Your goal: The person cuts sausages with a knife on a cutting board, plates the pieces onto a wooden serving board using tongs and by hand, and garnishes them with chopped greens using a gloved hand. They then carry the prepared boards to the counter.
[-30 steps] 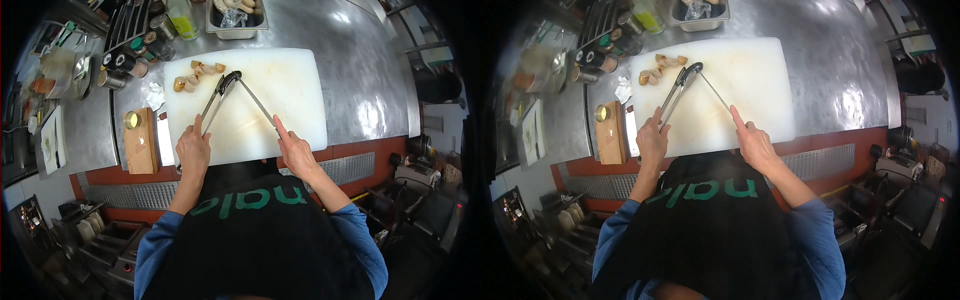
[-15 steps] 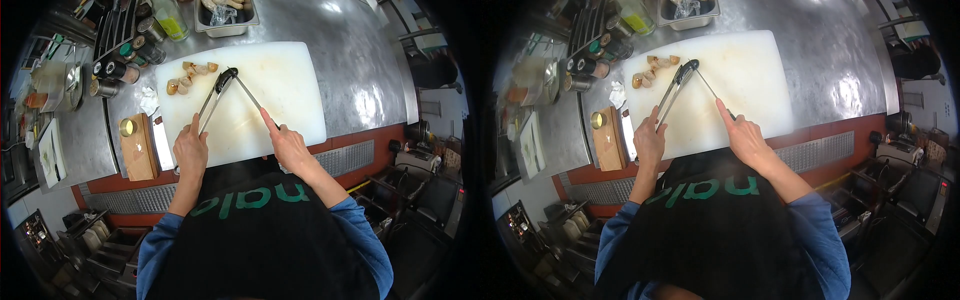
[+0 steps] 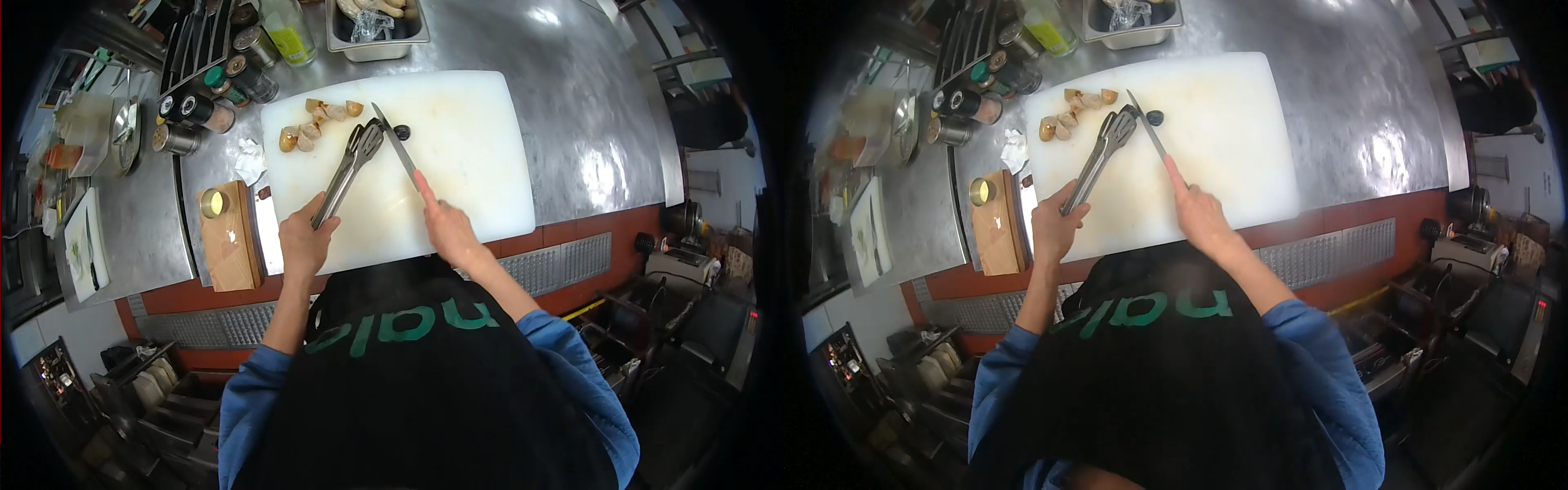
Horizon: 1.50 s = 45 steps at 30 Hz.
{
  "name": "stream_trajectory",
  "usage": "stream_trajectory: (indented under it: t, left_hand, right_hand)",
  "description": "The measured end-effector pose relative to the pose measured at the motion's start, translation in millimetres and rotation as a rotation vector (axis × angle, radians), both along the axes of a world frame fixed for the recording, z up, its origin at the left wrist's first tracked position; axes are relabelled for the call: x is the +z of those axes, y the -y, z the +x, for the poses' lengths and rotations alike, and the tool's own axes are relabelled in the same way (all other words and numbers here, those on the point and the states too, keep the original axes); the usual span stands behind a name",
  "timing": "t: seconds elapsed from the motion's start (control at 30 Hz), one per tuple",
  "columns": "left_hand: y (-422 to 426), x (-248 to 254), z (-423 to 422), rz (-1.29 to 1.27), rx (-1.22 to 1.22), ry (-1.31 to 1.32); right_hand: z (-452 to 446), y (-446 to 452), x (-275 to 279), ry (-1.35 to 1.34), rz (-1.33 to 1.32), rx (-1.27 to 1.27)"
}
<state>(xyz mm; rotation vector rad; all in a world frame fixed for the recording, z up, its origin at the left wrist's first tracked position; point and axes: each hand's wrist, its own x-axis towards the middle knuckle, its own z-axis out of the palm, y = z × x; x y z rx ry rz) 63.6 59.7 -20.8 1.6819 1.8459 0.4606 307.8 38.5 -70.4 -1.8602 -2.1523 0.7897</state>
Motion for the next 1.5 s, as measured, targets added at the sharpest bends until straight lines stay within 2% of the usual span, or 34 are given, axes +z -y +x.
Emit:
stream_trajectory:
  t: [0.07, 0.1, 0.17, 0.2, 0.3, 0.33, 0.37, 0.43, 0.5, 0.57, 0.87, 0.93, 1.0, 1.17, 1.27, 1.33, 1.43, 1.47, 1.5]
  left_hand:
    - [-3, 6, -9, -0.383, 0.166, 0.441]
    - [-6, 7, -13, -0.380, 0.166, 0.435]
    - [-11, 6, -22, -0.507, 0.168, 0.642]
    - [-15, 7, -25, -0.514, 0.150, 0.657]
    - [-13, 15, -28, -0.499, 0.127, 0.582]
    - [-7, 25, -27, -0.443, 0.094, 0.401]
    - [4, 27, -28, -0.445, 0.091, 0.397]
    - [21, 33, -29, 0.056, -0.139, -0.120]
    - [27, 30, -26, 0.041, -0.148, -0.190]
    - [25, 14, -26, 0.158, -0.225, -0.309]
    - [25, 27, -13, 0.122, -0.222, -0.301]
    - [27, 26, -12, 0.107, -0.240, -0.302]
    - [28, 22, -13, 0.176, -0.251, -0.306]
    - [28, 22, -13, 0.119, -0.212, -0.284]
    - [29, 15, -14, 0.144, -0.194, -0.233]
    - [31, 12, -17, 0.186, -0.189, -0.197]
    - [26, 11, -24, 0.126, -0.133, -0.144]
    - [23, 9, -26, -0.023, -0.020, 0.004]
    - [20, 6, -29, -0.171, 0.095, 0.157]
  right_hand:
    - [11, -14, 16, -0.099, -0.007, 0.012]
    - [15, -18, 26, -0.193, -0.011, 0.034]
    - [17, -15, 43, -0.105, 0.042, 0.059]
    - [17, -13, 54, -0.013, -0.019, 0.113]
    - [20, -8, 61, 0.110, -0.094, 0.159]
    - [20, -8, 61, 0.139, -0.104, 0.163]
    - [19, -8, 61, 0.135, -0.106, 0.159]
    - [15, -7, 61, 0.104, -0.101, 0.175]
    - [10, -8, 64, 0.104, -0.118, 0.188]
    - [8, -13, 65, 0.107, -0.123, 0.195]
    - [4, -6, 64, 0.062, -0.150, 0.149]
    - [1, -7, 57, -0.024, -0.105, 0.128]
    - [-8, -16, 50, -0.016, -0.100, 0.125]
    - [0, 5, 57, 0.011, -0.143, 0.135]
    - [2, 20, 37, 0.032, -0.175, 0.111]
    - [-7, 13, 16, 0.002, -0.020, 0.108]
    - [7, 28, 17, 0.044, -0.106, 0.082]
    - [17, 33, 18, 0.046, -0.100, 0.079]
    - [28, 35, 22, -0.072, -0.112, 0.072]
